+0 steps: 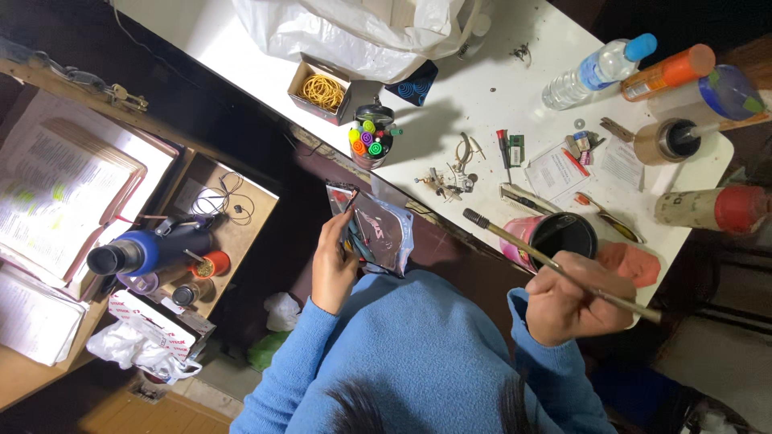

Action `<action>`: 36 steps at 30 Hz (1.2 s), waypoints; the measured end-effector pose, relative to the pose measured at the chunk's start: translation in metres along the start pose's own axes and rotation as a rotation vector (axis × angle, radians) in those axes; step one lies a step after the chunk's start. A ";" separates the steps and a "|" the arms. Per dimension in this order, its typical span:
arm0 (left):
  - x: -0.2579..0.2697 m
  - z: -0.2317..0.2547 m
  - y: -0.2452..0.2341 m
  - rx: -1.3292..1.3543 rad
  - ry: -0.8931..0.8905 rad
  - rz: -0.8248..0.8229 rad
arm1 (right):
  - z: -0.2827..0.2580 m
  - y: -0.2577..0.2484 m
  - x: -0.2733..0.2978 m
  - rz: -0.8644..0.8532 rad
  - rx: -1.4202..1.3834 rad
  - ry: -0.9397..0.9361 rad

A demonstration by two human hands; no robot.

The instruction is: The person sorts various small objects including tools, stationery, and fasteners on a desk, placing some items into a plastic bag and others into containers.

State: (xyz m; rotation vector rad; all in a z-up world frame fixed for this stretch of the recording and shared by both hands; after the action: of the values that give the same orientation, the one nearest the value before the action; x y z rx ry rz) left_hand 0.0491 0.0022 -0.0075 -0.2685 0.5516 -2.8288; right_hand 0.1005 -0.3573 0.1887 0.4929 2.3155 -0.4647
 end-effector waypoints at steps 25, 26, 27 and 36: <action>0.007 0.026 -0.007 0.016 0.071 -0.005 | -0.024 0.038 -0.011 -0.318 0.135 0.034; 0.006 0.041 -0.009 0.012 0.063 0.002 | -0.015 0.052 -0.009 -0.325 0.126 0.037; 0.007 0.056 -0.014 -0.005 0.071 0.033 | -0.001 0.071 -0.003 -0.387 0.024 0.163; 0.015 0.065 0.017 -0.055 0.192 0.080 | 0.047 0.165 0.073 -0.769 -0.269 0.539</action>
State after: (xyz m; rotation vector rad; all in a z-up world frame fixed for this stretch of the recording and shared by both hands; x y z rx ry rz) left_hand 0.0531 -0.0392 0.0474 0.0164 0.6645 -2.7813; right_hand 0.1558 -0.2214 0.0745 -0.4965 2.9949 -0.3844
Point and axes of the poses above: each hand's wrist, its own x-axis away from the middle knuckle, its own y-axis out of the palm, z = x × y, the point moved 6 cm from there along -x, towards the middle knuckle, and after that the axes turned 1 degree about y, right-handed, at the moved point
